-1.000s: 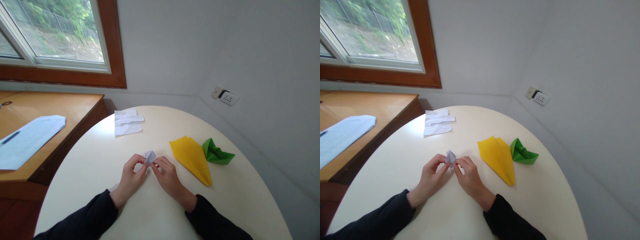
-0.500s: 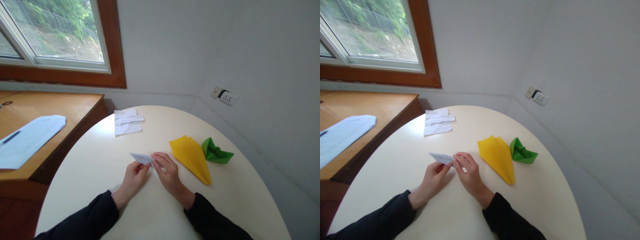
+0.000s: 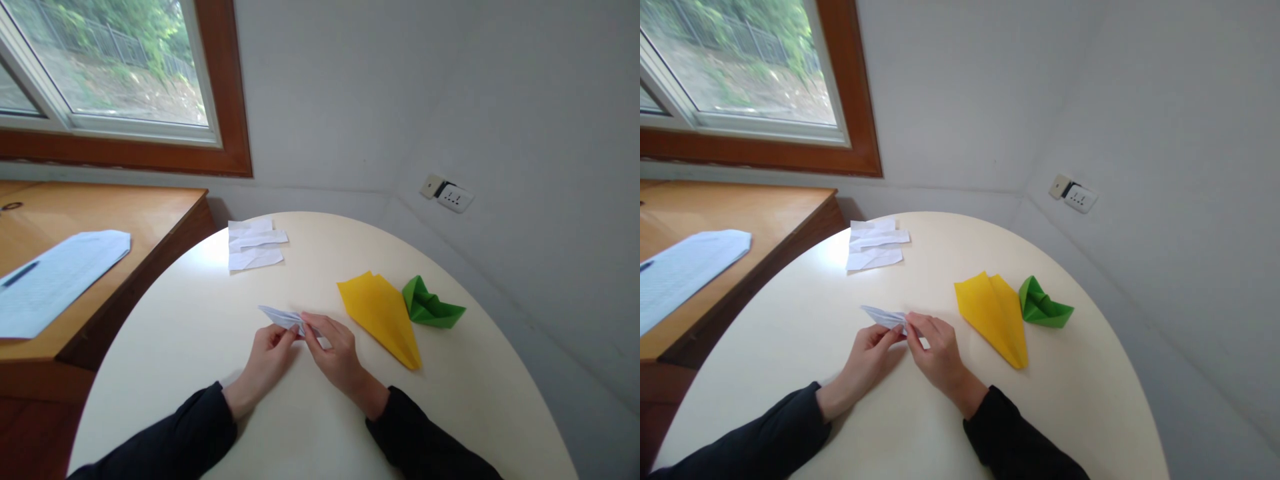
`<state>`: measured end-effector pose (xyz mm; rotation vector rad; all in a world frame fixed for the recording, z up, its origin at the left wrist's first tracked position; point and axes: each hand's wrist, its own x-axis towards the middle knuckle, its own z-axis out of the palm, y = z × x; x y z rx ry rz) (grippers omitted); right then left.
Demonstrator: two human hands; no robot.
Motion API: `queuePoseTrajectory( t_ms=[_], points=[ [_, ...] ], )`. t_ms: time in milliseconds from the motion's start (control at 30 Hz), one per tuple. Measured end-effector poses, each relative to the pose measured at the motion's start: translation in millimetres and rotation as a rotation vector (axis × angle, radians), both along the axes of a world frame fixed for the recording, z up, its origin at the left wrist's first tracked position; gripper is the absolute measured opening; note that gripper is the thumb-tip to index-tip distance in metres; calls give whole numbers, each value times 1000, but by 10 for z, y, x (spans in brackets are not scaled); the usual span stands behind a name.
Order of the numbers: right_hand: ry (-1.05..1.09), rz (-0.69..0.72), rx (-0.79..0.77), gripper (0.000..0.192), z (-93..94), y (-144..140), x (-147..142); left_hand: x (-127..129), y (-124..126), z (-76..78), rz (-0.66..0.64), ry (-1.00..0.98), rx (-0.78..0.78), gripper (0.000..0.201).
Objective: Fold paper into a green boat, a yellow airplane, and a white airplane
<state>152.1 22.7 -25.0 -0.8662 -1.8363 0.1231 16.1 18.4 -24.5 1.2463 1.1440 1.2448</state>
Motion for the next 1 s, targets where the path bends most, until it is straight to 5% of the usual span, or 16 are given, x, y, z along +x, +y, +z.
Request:
queuePoseTrajectory(
  t_ms=[367,1000],
  points=[
    [-66,33,139,20,-4,32,-14,8,-15,40,14,-51,-29,21],
    [60,113,16,19,14,11,-4,-35,-16,8,-42,80,62,37]
  ],
)
